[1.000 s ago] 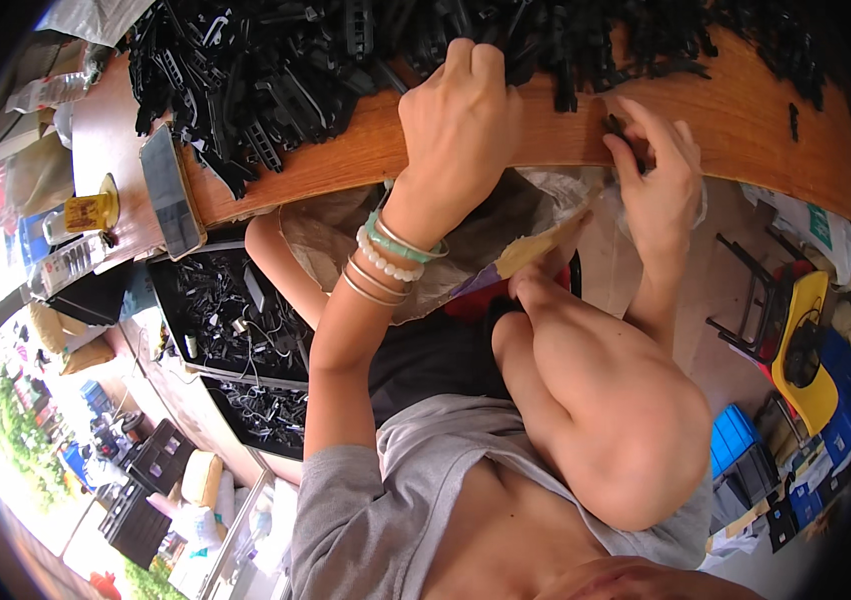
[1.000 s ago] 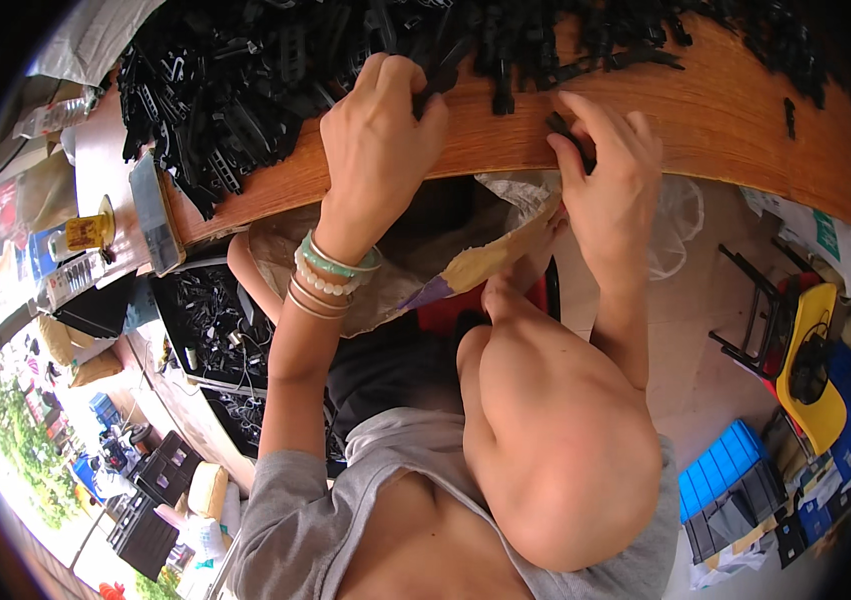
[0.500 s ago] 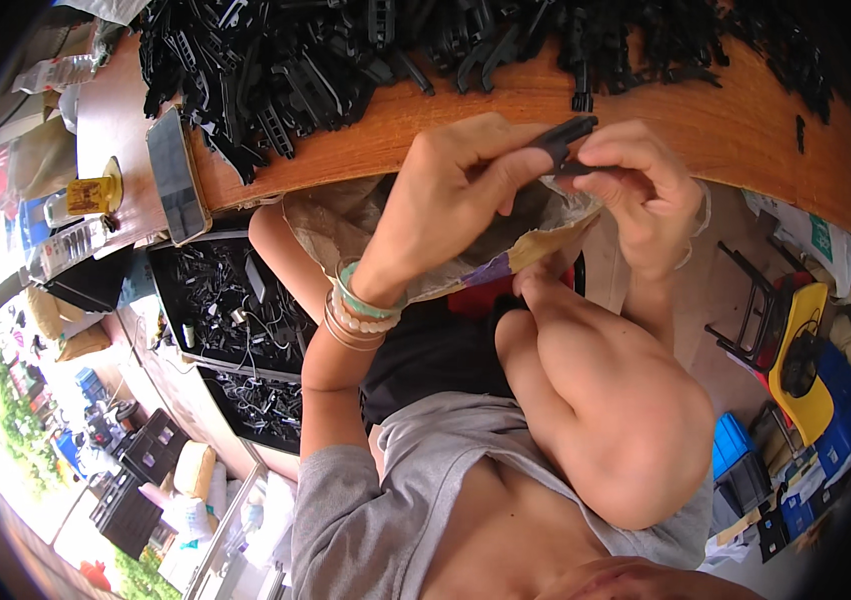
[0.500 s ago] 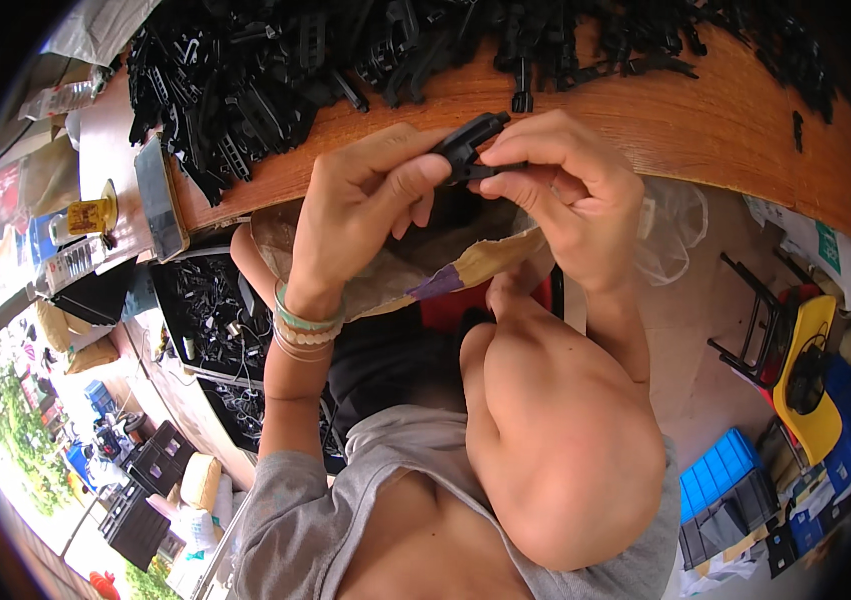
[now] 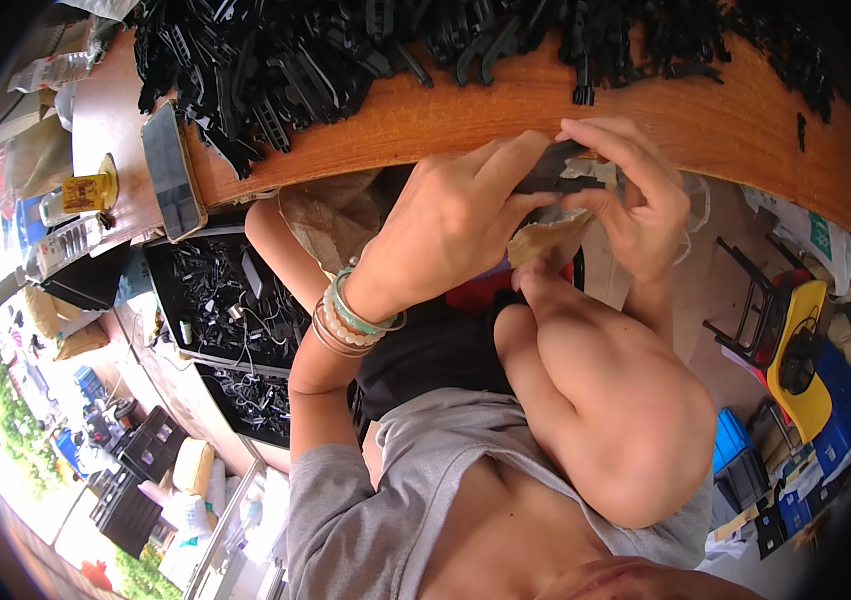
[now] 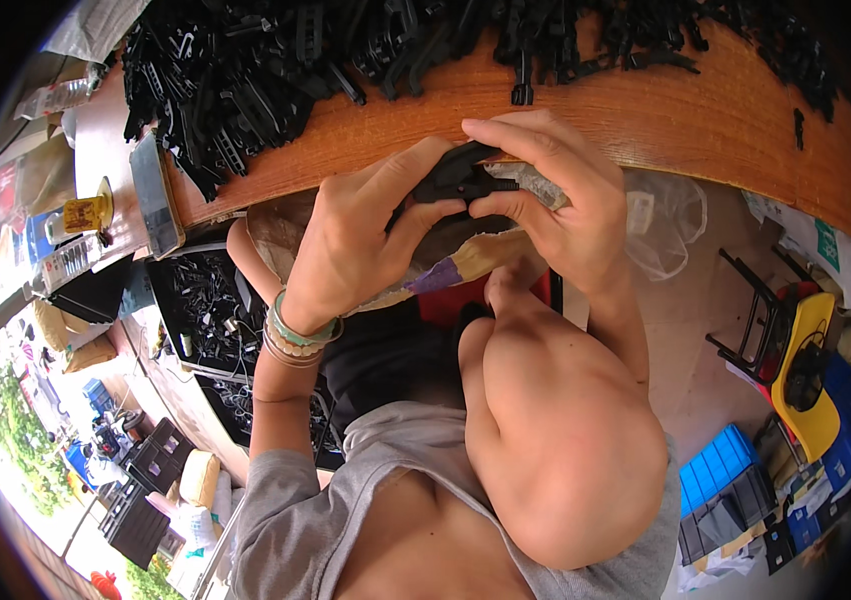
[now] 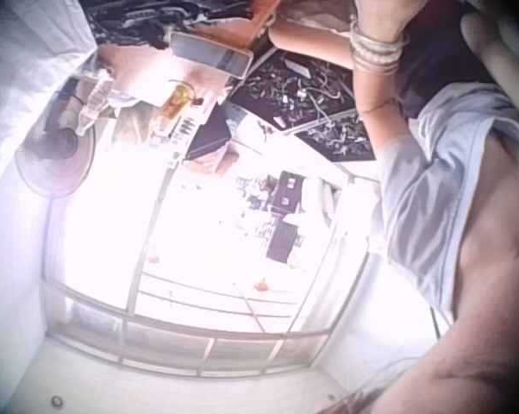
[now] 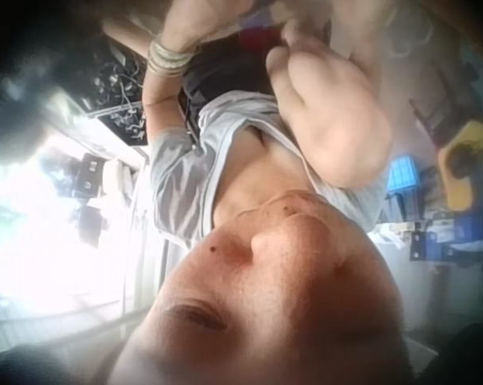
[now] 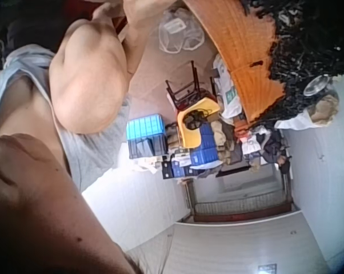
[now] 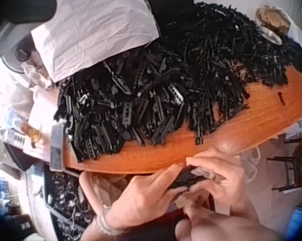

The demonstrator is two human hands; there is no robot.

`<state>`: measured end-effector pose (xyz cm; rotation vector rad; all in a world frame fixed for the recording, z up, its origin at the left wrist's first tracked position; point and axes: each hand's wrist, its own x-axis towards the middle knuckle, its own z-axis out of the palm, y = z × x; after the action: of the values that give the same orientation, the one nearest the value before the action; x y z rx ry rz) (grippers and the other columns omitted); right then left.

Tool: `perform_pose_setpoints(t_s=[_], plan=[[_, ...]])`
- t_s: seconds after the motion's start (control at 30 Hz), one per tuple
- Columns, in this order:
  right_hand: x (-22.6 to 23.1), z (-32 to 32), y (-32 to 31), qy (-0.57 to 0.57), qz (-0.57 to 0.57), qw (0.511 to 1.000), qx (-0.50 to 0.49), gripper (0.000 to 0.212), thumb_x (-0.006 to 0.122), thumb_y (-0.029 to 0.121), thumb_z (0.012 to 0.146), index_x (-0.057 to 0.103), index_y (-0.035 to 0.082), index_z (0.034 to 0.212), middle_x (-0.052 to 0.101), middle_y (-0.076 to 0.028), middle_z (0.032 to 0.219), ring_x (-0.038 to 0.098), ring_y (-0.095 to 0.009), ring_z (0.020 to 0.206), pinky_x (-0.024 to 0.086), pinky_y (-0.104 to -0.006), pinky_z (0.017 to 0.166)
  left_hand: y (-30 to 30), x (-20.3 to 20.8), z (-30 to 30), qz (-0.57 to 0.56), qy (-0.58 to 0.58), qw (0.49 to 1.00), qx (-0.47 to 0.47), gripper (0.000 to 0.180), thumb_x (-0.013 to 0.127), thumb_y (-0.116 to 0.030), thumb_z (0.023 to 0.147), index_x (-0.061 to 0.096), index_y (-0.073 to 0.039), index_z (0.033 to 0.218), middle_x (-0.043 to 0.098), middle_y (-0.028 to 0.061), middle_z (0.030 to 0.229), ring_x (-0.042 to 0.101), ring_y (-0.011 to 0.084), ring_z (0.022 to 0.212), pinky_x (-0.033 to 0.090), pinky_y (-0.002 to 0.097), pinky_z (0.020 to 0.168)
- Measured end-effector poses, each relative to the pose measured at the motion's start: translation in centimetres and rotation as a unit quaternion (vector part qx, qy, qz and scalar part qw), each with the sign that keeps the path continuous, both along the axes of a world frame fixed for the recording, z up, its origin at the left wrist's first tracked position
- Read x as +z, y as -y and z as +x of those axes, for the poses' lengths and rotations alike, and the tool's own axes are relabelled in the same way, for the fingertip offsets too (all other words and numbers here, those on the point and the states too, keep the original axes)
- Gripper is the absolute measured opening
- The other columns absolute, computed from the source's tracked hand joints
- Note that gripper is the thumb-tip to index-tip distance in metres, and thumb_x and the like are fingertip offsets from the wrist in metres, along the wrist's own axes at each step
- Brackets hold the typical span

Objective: Manually assemble small black plastic parts at a workbench.

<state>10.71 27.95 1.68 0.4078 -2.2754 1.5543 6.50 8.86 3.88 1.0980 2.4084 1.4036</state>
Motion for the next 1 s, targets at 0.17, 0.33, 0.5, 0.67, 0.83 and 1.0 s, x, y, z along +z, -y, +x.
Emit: perform_pose_setpoints(t_s=[0.17, 0.33, 0.5, 0.67, 0.83, 1.0], plan=[[0.4, 0.3, 0.1, 0.023, 0.007, 1.000, 0.014, 0.047, 0.077, 0.003, 0.064, 0.065, -0.001, 0.110, 0.065, -0.012, 0.097, 0.063, -0.022, 0.086, 0.051, -0.0293, 0.073, 0.0, -0.2, 0.5, 0.003, -0.017, 1.000, -0.004, 0.040, 0.069, -0.002, 0.076, 0.056, 0.007, 0.113, 0.064, 0.0231, 0.090, 0.065, 0.0368, 0.078, 0.051, 0.0368, 0.063], [0.3, 0.2, 0.1, 0.038, -0.001, 0.999, 0.019, 0.042, 0.076, -0.002, 0.063, 0.065, -0.001, 0.104, 0.065, -0.011, 0.093, 0.064, -0.022, 0.083, 0.051, -0.0290, 0.071, 0.1, -0.4, 0.7, 0.017, -0.015, 1.000, -0.004, 0.039, 0.068, -0.002, 0.076, 0.056, 0.007, 0.113, 0.064, 0.0231, 0.087, 0.065, 0.0363, 0.076, 0.051, 0.0380, 0.061], [0.2, 0.5, 0.8, 0.037, 0.000, 0.999, -0.008, 0.034, 0.075, -0.005, 0.063, 0.066, -0.001, 0.096, 0.065, -0.011, 0.087, 0.064, -0.020, 0.078, 0.052, -0.0291, 0.067, 0.5, -0.8, 0.3, 0.034, -0.037, 0.999, -0.015, 0.035, 0.068, -0.001, 0.076, 0.059, 0.006, 0.109, 0.062, 0.0188, 0.075, 0.063, 0.0327, 0.064, 0.049, 0.0351, 0.055], [-0.5, 0.8, 1.2, 0.043, -0.024, 0.998, -0.033, 0.030, 0.073, -0.008, 0.063, 0.067, 0.000, 0.091, 0.065, -0.011, 0.083, 0.063, -0.020, 0.076, 0.051, -0.0293, 0.066, 0.5, -1.1, 0.3, 0.036, -0.014, 0.999, 0.001, 0.033, 0.069, -0.003, 0.076, 0.061, 0.002, 0.107, 0.063, 0.0168, 0.076, 0.063, 0.0308, 0.063, 0.050, 0.0337, 0.056], [-0.8, 0.3, 1.7, 0.060, -0.019, 0.998, 0.017, 0.029, 0.073, -0.007, 0.066, 0.066, -0.001, 0.093, 0.065, -0.009, 0.085, 0.061, -0.019, 0.072, 0.048, -0.0267, 0.063, 1.9, -1.3, -0.2, 0.027, 0.032, 0.999, 0.013, 0.031, 0.071, -0.006, 0.075, 0.064, 0.002, 0.105, 0.066, 0.0160, 0.080, 0.066, 0.0295, 0.068, 0.051, 0.0332, 0.060], [-1.3, -0.6, 0.2, 0.081, 0.027, 0.995, -0.054, 0.022, 0.074, 0.003, 0.073, 0.066, 0.001, 0.093, 0.063, -0.006, 0.084, 0.056, -0.015, 0.065, 0.045, -0.0252, 0.057, 3.6, -1.0, -2.6, -0.130, 0.043, 0.989, -0.054, 0.027, 0.076, -0.011, 0.073, 0.067, 0.001, 0.096, 0.066, 0.0134, 0.075, 0.064, 0.0245, 0.063, 0.051, 0.0310, 0.061]])
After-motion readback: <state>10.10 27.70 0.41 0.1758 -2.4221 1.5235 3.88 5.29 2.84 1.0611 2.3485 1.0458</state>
